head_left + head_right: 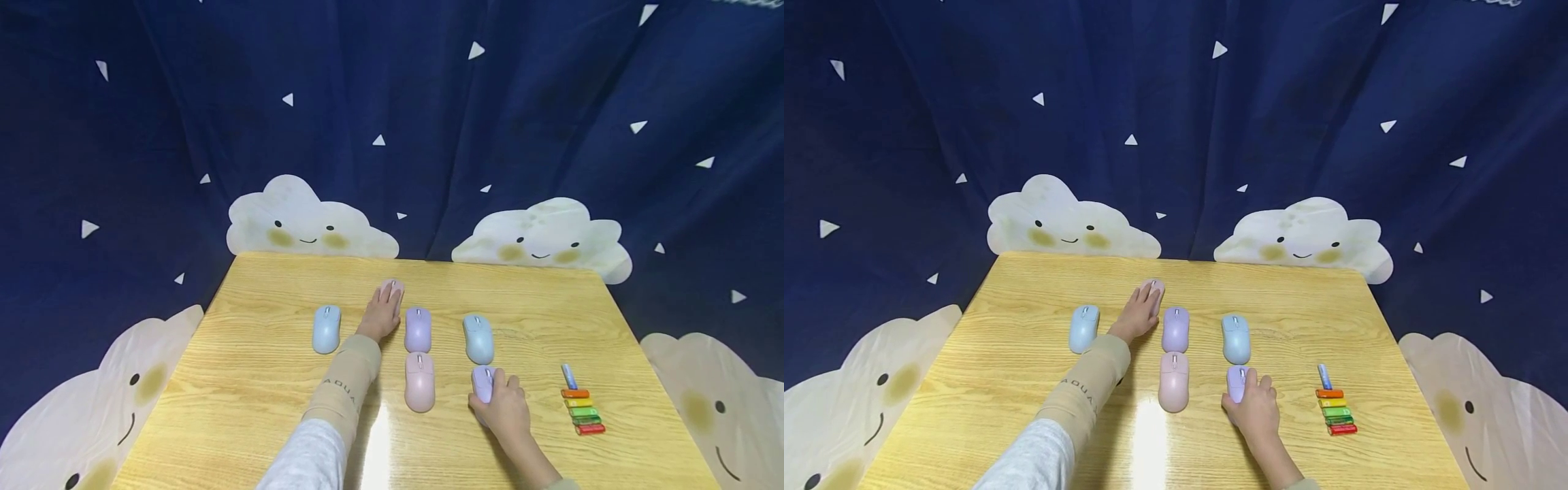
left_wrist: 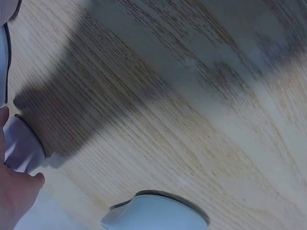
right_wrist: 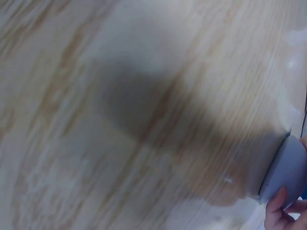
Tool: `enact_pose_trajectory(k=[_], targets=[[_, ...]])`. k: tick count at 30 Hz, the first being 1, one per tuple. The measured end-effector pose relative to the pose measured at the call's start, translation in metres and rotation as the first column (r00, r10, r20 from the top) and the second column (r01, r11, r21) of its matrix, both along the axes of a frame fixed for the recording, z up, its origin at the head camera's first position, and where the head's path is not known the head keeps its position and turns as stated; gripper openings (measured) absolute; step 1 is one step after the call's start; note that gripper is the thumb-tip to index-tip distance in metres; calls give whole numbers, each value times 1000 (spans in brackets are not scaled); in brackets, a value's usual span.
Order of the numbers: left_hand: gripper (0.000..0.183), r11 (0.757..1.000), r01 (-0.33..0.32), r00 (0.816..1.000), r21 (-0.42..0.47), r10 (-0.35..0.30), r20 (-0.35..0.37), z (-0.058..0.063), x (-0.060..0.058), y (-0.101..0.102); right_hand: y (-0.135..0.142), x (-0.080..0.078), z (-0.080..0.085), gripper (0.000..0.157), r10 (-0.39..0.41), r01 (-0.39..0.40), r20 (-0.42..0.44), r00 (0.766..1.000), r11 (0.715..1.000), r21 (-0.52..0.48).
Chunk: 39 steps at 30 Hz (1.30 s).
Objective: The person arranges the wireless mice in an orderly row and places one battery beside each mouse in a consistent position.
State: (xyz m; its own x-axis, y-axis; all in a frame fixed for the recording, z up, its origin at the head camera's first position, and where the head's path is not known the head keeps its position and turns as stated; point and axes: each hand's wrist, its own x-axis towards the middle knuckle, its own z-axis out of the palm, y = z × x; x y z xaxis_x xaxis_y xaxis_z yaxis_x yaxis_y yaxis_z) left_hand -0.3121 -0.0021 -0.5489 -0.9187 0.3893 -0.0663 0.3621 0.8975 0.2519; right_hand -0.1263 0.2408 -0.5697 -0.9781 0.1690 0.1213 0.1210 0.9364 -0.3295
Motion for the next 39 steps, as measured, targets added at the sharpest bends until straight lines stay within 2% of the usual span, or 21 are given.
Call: enact_pose_trajectory(k=[6,14,20,27,33,39], targets=[[58,999,13,1000,53,-12,-18,-6,-3,0,0,0,1,63,-6,6,-7,1000,1000,3],[46,978,-53,997,201,63,-45,-6,3,1,0,0,1,63,-3,3,-9,1000,1000,1],[35,955,-115,985,272,145,-93,-12,5,3,0,1,2,63,-2,2,-6,1000,1000,-1],[42,941,-200,973,272,223,-58,-13,4,5,-1,0,2,62,-9,9,-13,1000,1000,-5],[58,933,-244,968,263,252,6,-11,5,4,-1,0,2,63,-11,11,-9,1000,1000,-2],[62,921,-275,961,277,270,57,-9,7,3,-1,0,1,62,-14,14,0,1000,1000,1]])
